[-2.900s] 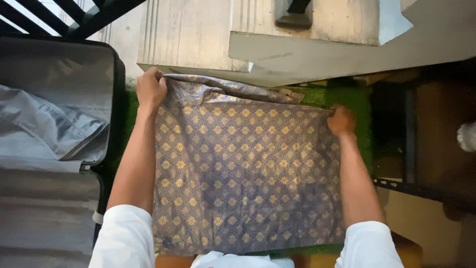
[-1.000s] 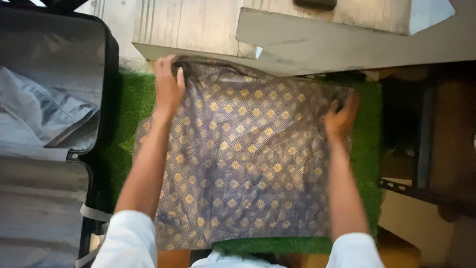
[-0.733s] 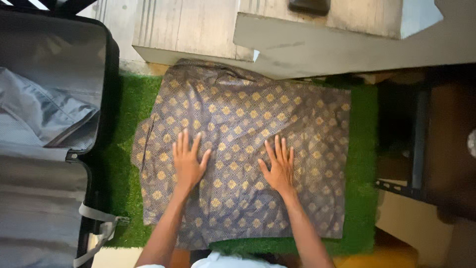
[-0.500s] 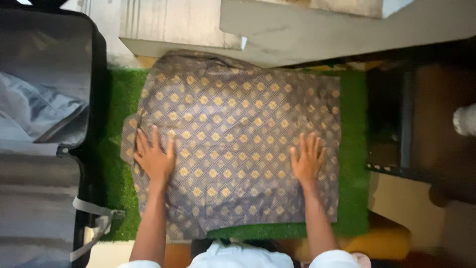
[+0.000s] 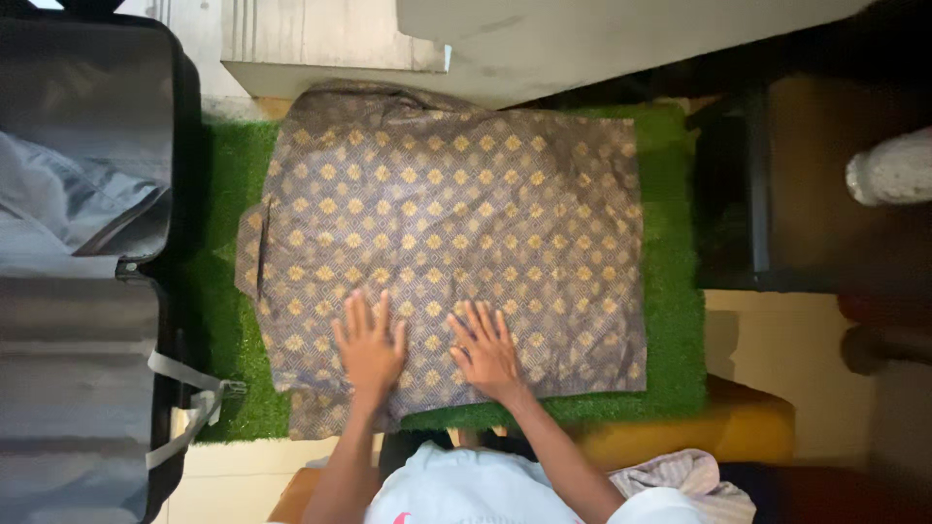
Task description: The person picks up a patterned shirt from a chair, spreads it out on a green surface, and folds the sleeves and body of the shirt into a small rectangular shape.
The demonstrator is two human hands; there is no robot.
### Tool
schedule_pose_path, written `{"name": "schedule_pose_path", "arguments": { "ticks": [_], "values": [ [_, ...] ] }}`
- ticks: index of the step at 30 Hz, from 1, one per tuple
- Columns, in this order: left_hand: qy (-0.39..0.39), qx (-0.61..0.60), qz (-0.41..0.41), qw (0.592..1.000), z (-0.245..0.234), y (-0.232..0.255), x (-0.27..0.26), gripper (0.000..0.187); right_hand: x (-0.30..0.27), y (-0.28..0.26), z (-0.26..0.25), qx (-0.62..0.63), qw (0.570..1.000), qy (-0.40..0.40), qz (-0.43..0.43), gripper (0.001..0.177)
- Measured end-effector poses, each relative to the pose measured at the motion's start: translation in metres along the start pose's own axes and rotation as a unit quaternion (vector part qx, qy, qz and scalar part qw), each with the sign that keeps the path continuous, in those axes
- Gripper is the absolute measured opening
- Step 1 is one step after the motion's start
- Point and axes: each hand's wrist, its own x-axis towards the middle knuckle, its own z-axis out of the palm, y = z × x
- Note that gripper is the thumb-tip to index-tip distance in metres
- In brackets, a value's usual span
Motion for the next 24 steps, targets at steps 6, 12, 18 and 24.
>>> {"name": "schedule_pose_path", "arguments": {
  "ticks": [6,12,18,24],
  "values": [
    [0.028,0.008,-0.075,0.997,-0.026,-0.059,-0.030,0.066,-0.084,0.106,-0.017,-0.110,0.975,0.070,0.182,0.061],
    [0.084,0.035,-0.182,0.979,-0.008,-0.039,-0.030,0.071,-0.122,0.195,-0.013,-0.133,0.905,0.127,0.383,0.069],
    [-0.031,-0.024,0.035,0.999,0.012,0.029,-0.027,0.067,-0.055,0.126,-0.019,-0.117,0.944,0.132,0.279,0.066],
    [0.005,-0.054,0.100,0.994,0.010,0.016,-0.014,0.062,-0.023,0.038,0.011,-0.029,0.997,0.067,0.036,0.068]
  ]
}}
